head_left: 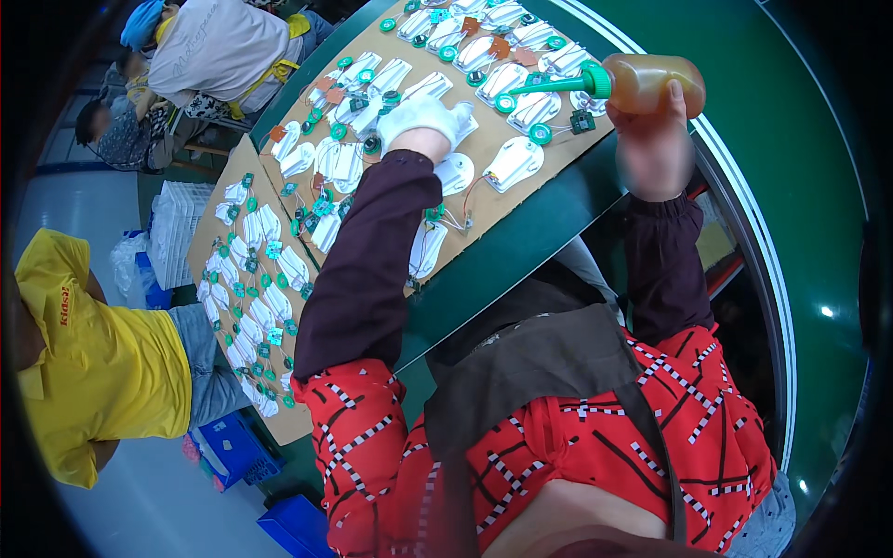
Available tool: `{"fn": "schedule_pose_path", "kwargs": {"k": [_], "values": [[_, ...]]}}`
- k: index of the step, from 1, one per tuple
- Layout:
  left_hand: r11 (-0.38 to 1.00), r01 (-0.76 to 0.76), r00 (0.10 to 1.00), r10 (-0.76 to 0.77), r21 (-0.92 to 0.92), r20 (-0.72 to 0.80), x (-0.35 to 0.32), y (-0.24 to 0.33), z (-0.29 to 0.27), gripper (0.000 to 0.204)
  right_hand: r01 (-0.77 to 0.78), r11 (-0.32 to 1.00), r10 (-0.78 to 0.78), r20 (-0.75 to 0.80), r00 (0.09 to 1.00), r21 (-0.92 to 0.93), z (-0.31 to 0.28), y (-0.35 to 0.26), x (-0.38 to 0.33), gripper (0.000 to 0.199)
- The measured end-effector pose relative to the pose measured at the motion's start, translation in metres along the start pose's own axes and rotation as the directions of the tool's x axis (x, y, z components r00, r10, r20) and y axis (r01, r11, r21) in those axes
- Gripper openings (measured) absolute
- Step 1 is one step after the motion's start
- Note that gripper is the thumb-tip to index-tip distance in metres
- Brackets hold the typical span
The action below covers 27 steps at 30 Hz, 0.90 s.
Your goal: Applying a liquid substance from a squeeze bottle into small white plastic components on an assembly table.
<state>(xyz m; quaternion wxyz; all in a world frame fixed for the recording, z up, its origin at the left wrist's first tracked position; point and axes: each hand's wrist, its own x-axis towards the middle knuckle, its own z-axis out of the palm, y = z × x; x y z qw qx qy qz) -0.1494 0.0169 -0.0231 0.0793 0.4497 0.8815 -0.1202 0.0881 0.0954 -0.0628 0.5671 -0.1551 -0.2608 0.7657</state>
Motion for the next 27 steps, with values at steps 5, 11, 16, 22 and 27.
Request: {"fn": "schedule_pose_path", "kwargs": {"k": [5, 11, 16, 22, 27], "values": [[0.992, -0.116, 0.993, 0.118, 0.043, -0.031, 0.000, 0.000, 0.001, 0.050, -0.010, 1.000, 0.010, 0.025, 1.000, -0.002, 0.000, -0.004, 0.002, 0.059], [0.748, -0.594, 0.667, 0.664, 0.297, -0.337, -0.013, -0.026, 0.029, 0.017, 0.022, 1.000, -0.022, 0.015, 1.000, -0.008, -0.005, -0.008, 0.006, 0.058], [0.797, -0.532, 0.695, 0.603, 0.285, -0.390, -0.019, -0.039, 0.040, 0.010, 0.030, 0.999, -0.029, 0.028, 0.999, -0.022, 0.000, -0.007, 0.004, 0.055], [0.967, -0.255, 0.936, 0.241, -0.023, -0.257, -0.035, -0.018, 0.020, 0.037, 0.086, 0.983, -0.065, 0.130, 0.989, -0.162, 0.009, -0.004, 0.006, 0.052], [0.993, -0.113, 0.978, 0.118, 0.035, -0.170, -0.037, 0.001, 0.014, 0.063, 0.060, 0.987, -0.036, 0.162, 0.986, -0.148, 0.019, -0.005, 0.006, 0.053]]}}
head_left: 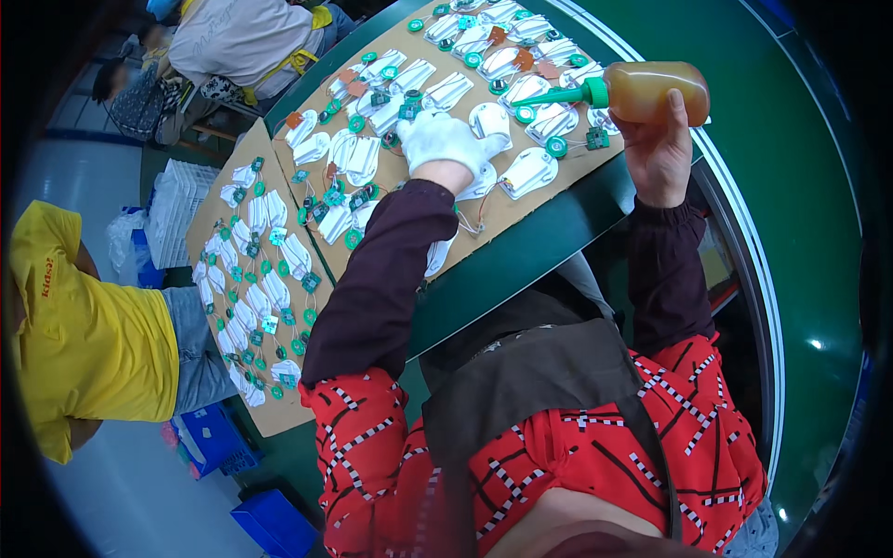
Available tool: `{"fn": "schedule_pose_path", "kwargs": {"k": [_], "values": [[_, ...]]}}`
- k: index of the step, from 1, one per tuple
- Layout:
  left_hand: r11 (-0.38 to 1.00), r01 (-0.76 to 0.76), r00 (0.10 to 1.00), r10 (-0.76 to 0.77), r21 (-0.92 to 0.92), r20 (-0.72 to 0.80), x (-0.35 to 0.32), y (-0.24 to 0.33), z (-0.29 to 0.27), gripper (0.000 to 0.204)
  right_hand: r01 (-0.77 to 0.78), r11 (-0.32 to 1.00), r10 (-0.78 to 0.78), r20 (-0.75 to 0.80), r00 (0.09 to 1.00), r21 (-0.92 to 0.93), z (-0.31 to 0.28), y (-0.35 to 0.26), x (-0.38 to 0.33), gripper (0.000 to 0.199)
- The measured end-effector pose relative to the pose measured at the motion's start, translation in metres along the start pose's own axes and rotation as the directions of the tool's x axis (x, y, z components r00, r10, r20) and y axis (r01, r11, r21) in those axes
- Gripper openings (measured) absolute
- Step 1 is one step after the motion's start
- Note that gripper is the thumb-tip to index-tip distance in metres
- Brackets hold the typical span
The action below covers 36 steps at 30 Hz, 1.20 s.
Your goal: Applying a liquid substance from a squeeze bottle into small white plastic components on an assembly table.
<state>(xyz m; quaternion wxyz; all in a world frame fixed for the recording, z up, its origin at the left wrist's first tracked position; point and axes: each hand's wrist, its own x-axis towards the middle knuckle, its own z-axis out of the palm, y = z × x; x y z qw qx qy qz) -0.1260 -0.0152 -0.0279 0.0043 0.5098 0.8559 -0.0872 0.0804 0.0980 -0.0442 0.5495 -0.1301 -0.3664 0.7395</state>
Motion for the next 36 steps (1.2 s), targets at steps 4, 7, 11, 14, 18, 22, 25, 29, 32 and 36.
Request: {"fn": "schedule_pose_path", "kwargs": {"k": [4, 7, 11, 14, 18, 22, 25, 29, 32, 36], "values": [[0.999, -0.034, 0.999, 0.034, -0.002, -0.002, 0.004, 0.006, -0.008, 0.065, -0.004, 1.000, 0.004, -0.026, 1.000, -0.013, -0.002, 0.002, -0.003, 0.054], [0.997, -0.074, 0.996, 0.076, 0.031, -0.048, 0.005, 0.013, -0.013, 0.063, -0.003, 1.000, 0.001, -0.067, 0.998, -0.023, 0.001, 0.003, -0.006, 0.055], [0.998, -0.038, 0.998, 0.035, 0.050, 0.060, 0.009, 0.015, -0.008, 0.049, -0.005, 1.000, 0.007, -0.065, 0.998, 0.019, -0.002, 0.000, -0.005, 0.055], [0.963, -0.187, 0.973, 0.210, 0.195, -0.101, 0.006, -0.007, 0.015, 0.019, 0.036, 0.999, -0.036, -0.068, 0.997, -0.008, -0.008, -0.001, -0.004, 0.054], [0.891, -0.317, 0.861, 0.414, 0.326, -0.294, 0.000, -0.042, 0.022, 0.012, 0.054, 0.998, -0.053, 0.016, 0.998, -0.037, -0.002, 0.002, 0.005, 0.053], [0.965, -0.216, 0.920, 0.251, 0.145, -0.301, -0.016, -0.038, 0.015, 0.023, 0.051, 0.996, -0.046, 0.074, 0.996, -0.067, 0.006, 0.010, 0.010, 0.051], [0.995, -0.072, 0.978, 0.084, 0.068, -0.192, -0.015, -0.017, 0.003, 0.043, 0.029, 0.998, -0.024, 0.086, 0.996, -0.055, 0.013, 0.015, 0.014, 0.050], [0.987, -0.073, 0.972, 0.102, 0.142, -0.212, 0.000, -0.018, 0.015, 0.042, 0.037, 0.998, -0.032, 0.089, 0.995, -0.059, 0.016, 0.019, 0.013, 0.049], [0.977, -0.200, 0.946, 0.175, -0.067, -0.273, 0.000, -0.031, 0.025, 0.031, 0.069, 0.993, -0.056, 0.131, 0.990, -0.099, 0.014, 0.018, 0.014, 0.048], [0.935, -0.301, 0.914, 0.227, -0.187, -0.336, 0.003, -0.041, 0.032, 0.029, 0.073, 0.986, -0.045, 0.188, 0.981, -0.147, 0.019, 0.026, 0.017, 0.047]]}}
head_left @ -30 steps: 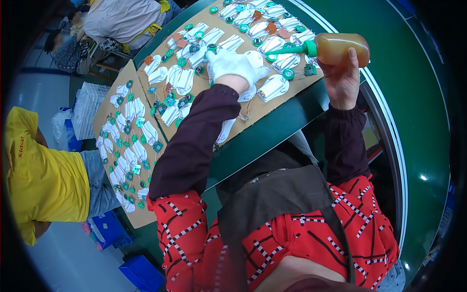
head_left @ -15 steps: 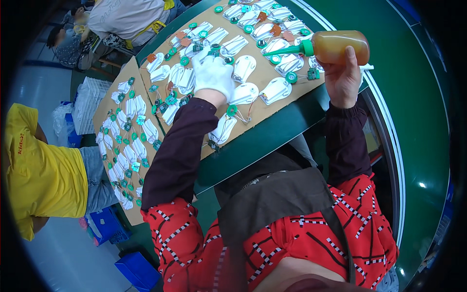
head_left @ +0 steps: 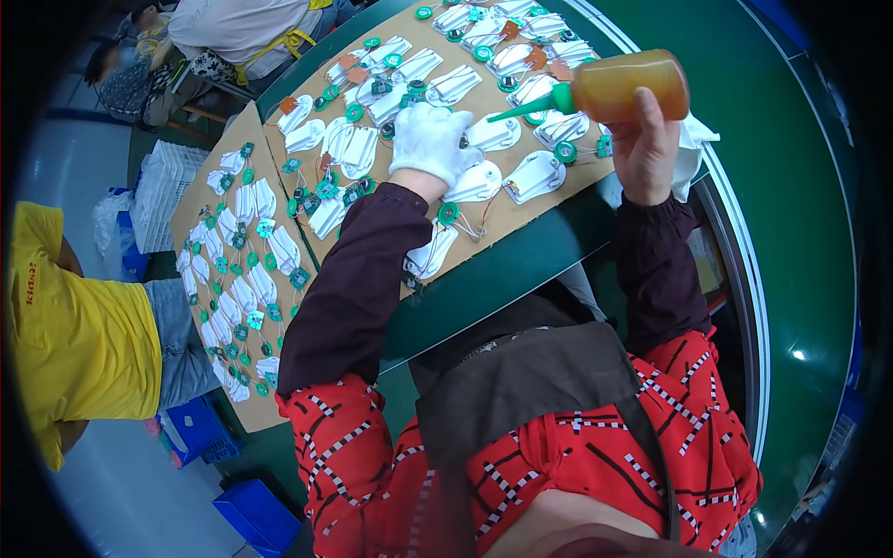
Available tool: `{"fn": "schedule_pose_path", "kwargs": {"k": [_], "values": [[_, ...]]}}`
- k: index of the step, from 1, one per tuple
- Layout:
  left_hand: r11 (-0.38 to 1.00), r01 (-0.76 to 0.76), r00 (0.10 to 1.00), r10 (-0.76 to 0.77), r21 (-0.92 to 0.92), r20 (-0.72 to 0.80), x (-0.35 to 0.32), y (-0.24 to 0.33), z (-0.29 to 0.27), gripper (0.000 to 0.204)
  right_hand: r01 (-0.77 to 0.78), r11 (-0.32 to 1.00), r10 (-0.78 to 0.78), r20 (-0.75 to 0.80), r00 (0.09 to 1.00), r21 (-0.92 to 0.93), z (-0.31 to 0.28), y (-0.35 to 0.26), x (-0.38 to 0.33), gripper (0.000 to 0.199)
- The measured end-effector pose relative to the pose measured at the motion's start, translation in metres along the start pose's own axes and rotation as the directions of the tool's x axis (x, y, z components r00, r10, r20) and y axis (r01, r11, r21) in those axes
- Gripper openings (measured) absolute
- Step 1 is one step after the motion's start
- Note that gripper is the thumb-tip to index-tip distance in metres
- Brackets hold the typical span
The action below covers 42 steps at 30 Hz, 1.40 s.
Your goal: Applying a liquid substance from a squeeze bottle into small white plastic components on an assembly table.
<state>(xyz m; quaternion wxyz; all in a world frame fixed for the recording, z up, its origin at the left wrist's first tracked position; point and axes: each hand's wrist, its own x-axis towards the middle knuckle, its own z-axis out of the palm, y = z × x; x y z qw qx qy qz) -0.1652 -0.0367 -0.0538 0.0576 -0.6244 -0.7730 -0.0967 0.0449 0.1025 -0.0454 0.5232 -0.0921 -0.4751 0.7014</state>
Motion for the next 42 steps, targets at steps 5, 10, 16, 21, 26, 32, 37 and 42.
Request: {"fn": "schedule_pose_path", "kwargs": {"k": [5, 10, 16, 21, 26, 32, 37, 42], "values": [[0.981, -0.188, 0.940, 0.167, -0.043, -0.299, -0.010, -0.017, 0.002, 0.024, 0.061, 0.978, -0.047, 0.077, 0.996, -0.200, 0.012, 0.009, 0.007, 0.050], [0.966, -0.216, 0.936, 0.246, 0.141, -0.252, -0.018, -0.014, 0.000, 0.012, 0.082, 0.946, -0.035, 0.153, 0.988, -0.315, 0.028, 0.017, 0.017, 0.048], [0.960, -0.239, 0.929, 0.270, 0.144, -0.253, -0.018, -0.016, 0.005, 0.005, 0.078, 0.910, 0.024, 0.241, 0.970, -0.407, 0.041, 0.020, 0.022, 0.051], [0.951, -0.248, 0.934, 0.285, 0.185, -0.217, -0.018, -0.017, 0.004, 0.005, 0.118, 0.883, 0.013, 0.274, 0.962, -0.455, 0.046, 0.026, 0.024, 0.055], [0.939, -0.289, 0.902, 0.332, 0.184, -0.276, -0.013, -0.021, 0.009, 0.011, 0.084, 0.916, 0.033, 0.282, 0.959, -0.393, 0.062, 0.014, 0.024, 0.049], [0.950, -0.259, 0.932, 0.294, 0.175, -0.212, -0.015, -0.020, 0.005, 0.004, -0.030, 0.952, 0.119, 0.275, 0.954, -0.306, 0.068, 0.009, 0.022, 0.047], [0.947, -0.270, 0.922, 0.306, 0.171, -0.237, -0.015, -0.020, 0.006, 0.004, 0.013, 0.944, 0.088, 0.288, 0.954, -0.331, 0.067, 0.010, 0.020, 0.049], [0.947, -0.286, 0.915, 0.315, 0.145, -0.253, -0.015, -0.020, 0.005, 0.005, 0.238, 0.965, -0.160, 0.469, 0.868, -0.112, 0.069, 0.031, 0.031, 0.055]]}}
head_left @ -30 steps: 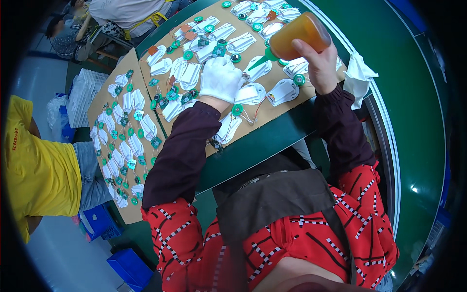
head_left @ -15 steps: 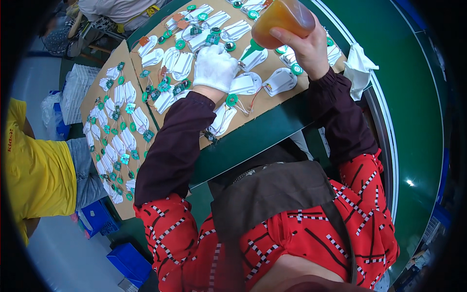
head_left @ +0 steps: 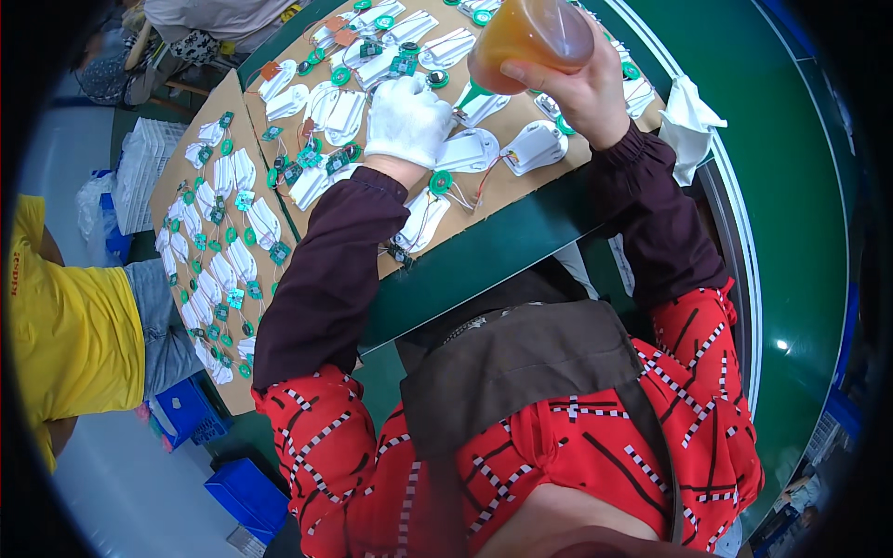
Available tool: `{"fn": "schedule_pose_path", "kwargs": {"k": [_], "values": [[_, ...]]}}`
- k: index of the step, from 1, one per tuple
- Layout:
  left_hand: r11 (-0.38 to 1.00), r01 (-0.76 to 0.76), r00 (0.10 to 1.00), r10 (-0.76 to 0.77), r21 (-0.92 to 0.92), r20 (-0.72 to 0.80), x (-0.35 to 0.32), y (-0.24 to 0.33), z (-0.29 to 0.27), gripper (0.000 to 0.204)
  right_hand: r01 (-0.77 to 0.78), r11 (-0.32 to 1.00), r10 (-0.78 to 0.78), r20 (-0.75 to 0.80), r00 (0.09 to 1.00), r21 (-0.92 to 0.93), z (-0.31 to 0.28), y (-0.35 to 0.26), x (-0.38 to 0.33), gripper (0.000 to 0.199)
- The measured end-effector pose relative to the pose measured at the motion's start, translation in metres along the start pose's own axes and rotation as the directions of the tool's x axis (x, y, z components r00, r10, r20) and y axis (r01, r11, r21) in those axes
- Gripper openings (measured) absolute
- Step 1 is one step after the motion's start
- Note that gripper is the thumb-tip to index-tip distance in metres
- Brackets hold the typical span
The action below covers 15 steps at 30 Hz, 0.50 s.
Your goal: Applying a liquid substance from a squeeze bottle into small white plastic components on an assembly table.
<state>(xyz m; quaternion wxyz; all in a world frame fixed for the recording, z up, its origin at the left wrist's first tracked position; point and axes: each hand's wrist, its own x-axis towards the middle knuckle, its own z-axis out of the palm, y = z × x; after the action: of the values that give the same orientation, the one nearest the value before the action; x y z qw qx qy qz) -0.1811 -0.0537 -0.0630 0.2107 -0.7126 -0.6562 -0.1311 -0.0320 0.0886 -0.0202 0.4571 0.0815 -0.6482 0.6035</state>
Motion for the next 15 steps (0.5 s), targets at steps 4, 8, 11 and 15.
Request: {"fn": "schedule_pose_path", "kwargs": {"k": [4, 8, 11, 15], "values": [[1.000, 0.023, 1.000, -0.023, 0.001, 0.017, -0.002, -0.001, 0.000, 0.005, -0.226, 0.925, 0.218, -0.060, 0.974, -0.307, 0.009, -0.036, -0.001, 0.062], [1.000, 0.023, 0.999, -0.024, 0.018, 0.034, -0.002, -0.001, -0.002, 0.005, -0.209, 0.911, 0.211, -0.032, 0.977, -0.354, 0.009, -0.037, -0.001, 0.064], [0.998, 0.028, 0.997, -0.031, 0.050, 0.064, -0.001, -0.001, -0.003, 0.006, -0.233, 0.928, 0.225, -0.062, 0.972, -0.292, 0.008, -0.022, 0.000, 0.064], [0.998, 0.045, 0.994, -0.049, 0.038, 0.096, 0.001, 0.000, -0.001, 0.006, 0.320, 0.947, -0.319, 0.042, 0.947, -0.013, 0.002, 0.011, 0.002, 0.066]]}}
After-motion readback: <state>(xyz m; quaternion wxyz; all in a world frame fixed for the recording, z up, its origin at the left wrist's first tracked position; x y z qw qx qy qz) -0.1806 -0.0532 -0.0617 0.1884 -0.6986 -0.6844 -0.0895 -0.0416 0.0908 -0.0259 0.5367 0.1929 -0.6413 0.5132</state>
